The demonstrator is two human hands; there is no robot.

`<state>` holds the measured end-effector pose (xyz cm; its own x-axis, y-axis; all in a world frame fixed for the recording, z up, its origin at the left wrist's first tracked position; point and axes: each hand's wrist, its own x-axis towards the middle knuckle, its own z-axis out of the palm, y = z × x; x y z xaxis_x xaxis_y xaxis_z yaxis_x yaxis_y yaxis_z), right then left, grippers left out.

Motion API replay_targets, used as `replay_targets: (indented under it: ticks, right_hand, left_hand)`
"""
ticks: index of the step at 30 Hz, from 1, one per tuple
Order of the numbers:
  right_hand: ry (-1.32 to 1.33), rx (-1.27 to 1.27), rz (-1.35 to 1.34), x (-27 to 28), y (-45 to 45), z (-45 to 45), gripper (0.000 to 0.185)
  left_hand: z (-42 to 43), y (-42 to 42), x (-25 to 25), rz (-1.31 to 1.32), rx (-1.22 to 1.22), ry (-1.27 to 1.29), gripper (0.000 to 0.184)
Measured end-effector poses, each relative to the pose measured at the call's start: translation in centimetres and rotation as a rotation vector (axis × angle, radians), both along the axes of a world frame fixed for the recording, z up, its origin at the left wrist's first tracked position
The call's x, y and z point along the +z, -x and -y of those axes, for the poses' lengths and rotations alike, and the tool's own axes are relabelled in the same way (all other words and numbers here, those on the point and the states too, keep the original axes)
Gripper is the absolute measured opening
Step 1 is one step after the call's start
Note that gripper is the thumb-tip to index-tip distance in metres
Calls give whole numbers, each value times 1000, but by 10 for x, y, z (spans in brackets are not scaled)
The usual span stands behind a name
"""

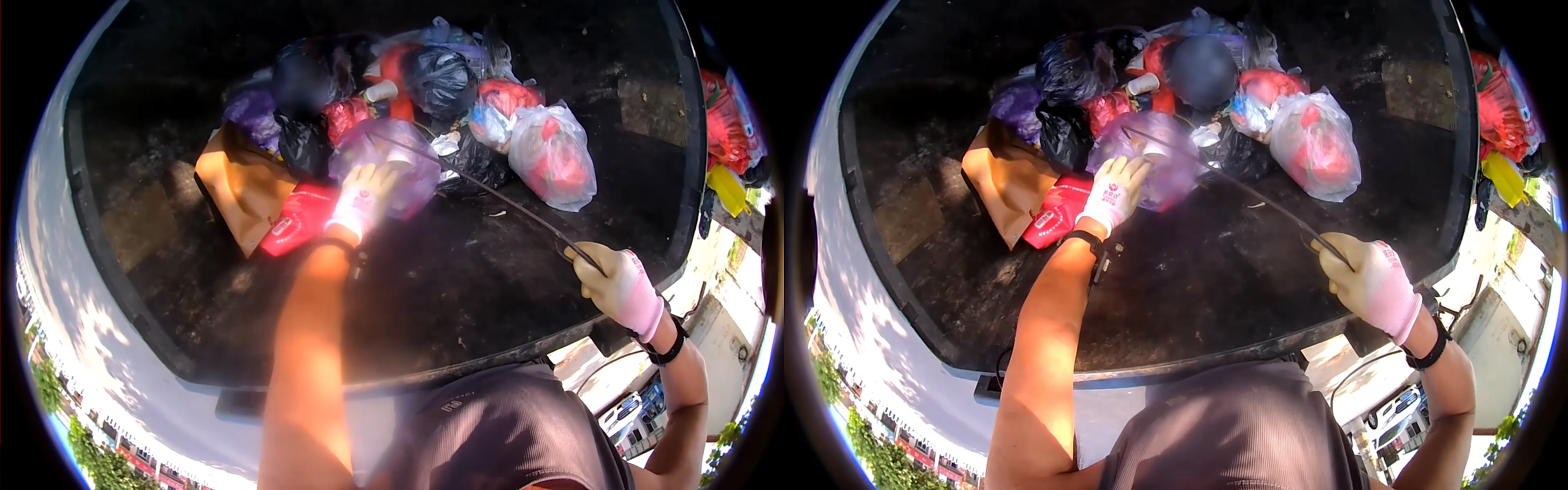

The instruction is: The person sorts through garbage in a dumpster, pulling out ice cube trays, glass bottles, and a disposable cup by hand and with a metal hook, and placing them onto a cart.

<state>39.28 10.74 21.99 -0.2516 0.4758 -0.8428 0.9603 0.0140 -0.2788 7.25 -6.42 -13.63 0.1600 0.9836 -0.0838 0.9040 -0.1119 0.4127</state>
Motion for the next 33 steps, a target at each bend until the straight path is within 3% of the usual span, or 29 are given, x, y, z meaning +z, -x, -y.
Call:
replay_targets:
  ticks: [1, 6, 12, 13, 16, 18, 19, 22, 25, 28, 32, 33]
  right_hand:
    - [-79, 282, -170, -9, -7, -2, 29]
    - [-111, 544, -195, -28, -19, -9, 33]
    - [-206, 677, -244, -21, -36, -21, 35]
    - [-230, 719, -260, -18, -40, -24, 35]
    - [-143, 505, -115, -7, -29, -33, 27]
    - [43, 116, 148, 4, -6, -37, 24]
    - [-6, 140, 55, -1, -18, -36, 26]
    - [-13, 42, 143, 10, -13, -39, 27]
    - [-10, 9, 210, 18, -23, -44, 29]
    - [-70, 168, 206, 31, -49, -48, 28]
    - [-112, 287, 224, 60, -87, -59, 30]
    - [-98, 153, 319, 70, -92, -60, 31]
  left_hand:
    - [-1, -5, -1, -3, -37, 92, 52]
    - [10, -4, -38, -75, -80, 155, 45]
    - [15, 18, -27, -131, -200, 390, 41]
    - [25, 20, -45, -186, -208, 362, 39]
    - [33, 16, -40, -127, -141, 365, 38]
    - [34, 9, -35, -73, -108, 494, 37]
    - [34, 7, -33, -47, -91, 559, 37]
    - [36, 4, -31, 9, -120, 612, 36]
    - [40, 4, -32, 78, -40, 440, 36]
    - [30, -1, -30, -99, -52, 368, 37]
    - [11, -4, -26, -349, -153, 482, 49]
    - [12, -3, -29, -399, -138, 516, 49]
